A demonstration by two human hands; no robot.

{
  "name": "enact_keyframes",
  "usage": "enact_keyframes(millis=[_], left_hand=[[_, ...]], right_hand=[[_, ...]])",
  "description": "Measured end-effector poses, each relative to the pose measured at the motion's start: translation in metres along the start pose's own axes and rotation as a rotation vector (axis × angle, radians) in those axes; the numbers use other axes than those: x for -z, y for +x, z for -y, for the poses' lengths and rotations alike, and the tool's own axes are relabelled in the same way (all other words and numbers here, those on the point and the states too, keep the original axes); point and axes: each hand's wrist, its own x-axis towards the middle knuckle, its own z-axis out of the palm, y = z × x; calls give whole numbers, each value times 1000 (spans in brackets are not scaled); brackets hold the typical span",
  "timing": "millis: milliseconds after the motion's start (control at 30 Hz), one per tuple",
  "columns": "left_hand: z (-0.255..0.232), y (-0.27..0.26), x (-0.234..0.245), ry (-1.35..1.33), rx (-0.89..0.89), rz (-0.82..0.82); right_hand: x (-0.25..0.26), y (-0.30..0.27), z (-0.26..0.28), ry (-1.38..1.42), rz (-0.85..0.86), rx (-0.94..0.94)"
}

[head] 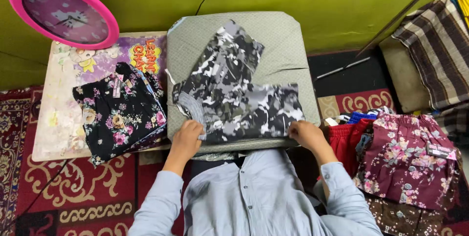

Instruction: Folding a pair of camouflage trousers on a padded ottoman.

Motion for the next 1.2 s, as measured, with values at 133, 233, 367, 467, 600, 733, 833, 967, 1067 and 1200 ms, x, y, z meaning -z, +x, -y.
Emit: enact_keyframes(millis=[133,233,367,467,600,733,833,967,1067,1200], left_hand=[[-1,-12,16,-13,-7,133],[-18,-5,44,-117,100,195],[-27,28,36,-99,46,124],[-45,55,20,-162,-22,32],[-73,63,2,-31,108,-6],[-76,50,2,35,127,29],[-73,45,-5,49,115,-7],[-68,48,-12,34,134,56],[-68,47,-12,31,132,61],[-67,47,-12,35,118,61]], right_hand=[[25,2,6,-20,245,70],[51,3,26,-28,336,29],[46,33,80,-49,-8,59],[6,47,126,-95,-351,293],[-39,42,165,-140,-326,371],[-40,28,145,-107,-309,367],[-25,18,131,-179,-358,262],[-23,19,81,-48,-278,-104],[-38,19,53,-27,-308,-159],[-44,22,45,15,-350,-131]])
